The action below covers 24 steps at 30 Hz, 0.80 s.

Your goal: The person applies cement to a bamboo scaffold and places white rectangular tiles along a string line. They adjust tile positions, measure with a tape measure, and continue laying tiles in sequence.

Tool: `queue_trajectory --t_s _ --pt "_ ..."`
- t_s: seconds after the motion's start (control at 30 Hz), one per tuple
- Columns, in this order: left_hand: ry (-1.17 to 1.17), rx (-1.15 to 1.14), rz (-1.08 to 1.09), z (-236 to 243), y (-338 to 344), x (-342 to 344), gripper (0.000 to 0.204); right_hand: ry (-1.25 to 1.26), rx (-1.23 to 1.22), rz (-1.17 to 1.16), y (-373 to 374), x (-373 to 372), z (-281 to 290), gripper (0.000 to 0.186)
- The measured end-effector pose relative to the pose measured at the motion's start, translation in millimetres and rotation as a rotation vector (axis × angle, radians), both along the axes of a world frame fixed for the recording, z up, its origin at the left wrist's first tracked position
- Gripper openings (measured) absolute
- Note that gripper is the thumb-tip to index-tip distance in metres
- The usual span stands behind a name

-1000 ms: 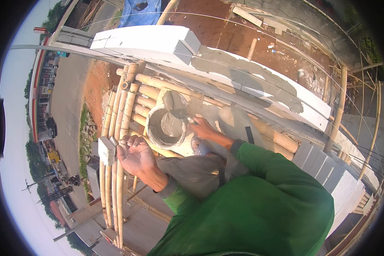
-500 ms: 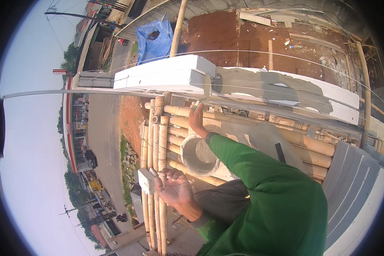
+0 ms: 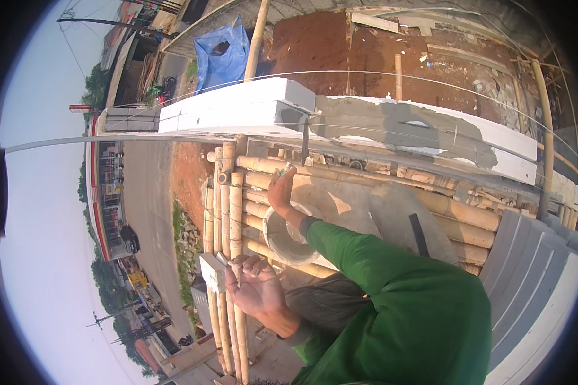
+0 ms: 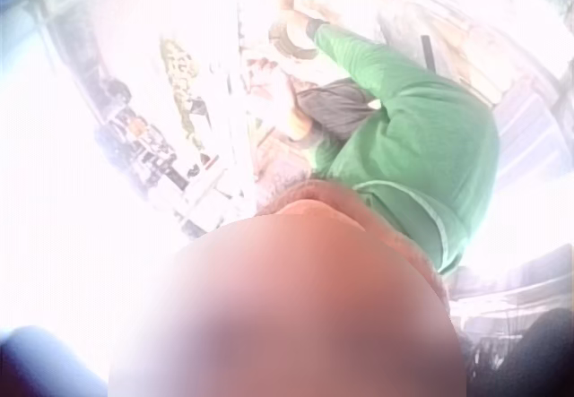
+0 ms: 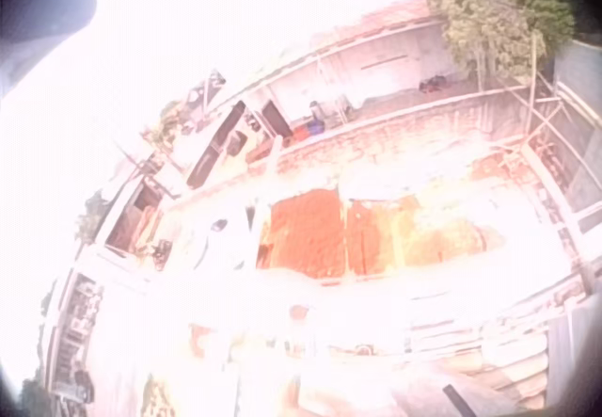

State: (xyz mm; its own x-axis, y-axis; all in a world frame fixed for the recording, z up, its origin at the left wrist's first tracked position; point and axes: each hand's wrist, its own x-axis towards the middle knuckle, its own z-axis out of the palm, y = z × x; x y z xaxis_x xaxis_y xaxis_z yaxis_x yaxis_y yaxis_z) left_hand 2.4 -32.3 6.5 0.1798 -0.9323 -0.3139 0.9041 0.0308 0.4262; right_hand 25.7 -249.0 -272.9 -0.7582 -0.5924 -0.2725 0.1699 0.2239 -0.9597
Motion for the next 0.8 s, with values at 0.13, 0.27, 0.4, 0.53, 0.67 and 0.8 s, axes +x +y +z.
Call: queue_trajectory --t_s 0.13,0.27,0.4,0.53,0.67,0.8 --pt "0.046 -0.024 -0.010 5.4 9.6 -1.3 0.024 0.110 0.021 -0.027 -60.1 -6.7 -30.5 0.061" --pt "-0.012 -0.009 -0.009 8.2 12.4 -4.2 0.025 -0.090 0.019 -0.072 -80.2 24.1 -12.5 0.057" --pt "-0.010 0.008 -0.007 6.5 7.3 -6.1 0.026 -0.033 0.011 -0.008 -37.3 37.7 21.1 0.040" --pt "0.008 -0.029 -0.012 2.8 4.0 -1.8 0.024 -0.353 -0.083 0.213 40.0 -18.9 22.3 0.038" --pt "0.042 -0.075 -0.009 -3.4 8.3 1.3 0.025 -0.678 0.006 0.079 49.8 -95.4 14.1 0.040" --pt "0.020 -0.069 0.007 -4.2 9.7 1.8 0.023 -0.548 0.015 0.168 23.1 -113.6 21.5 0.041"
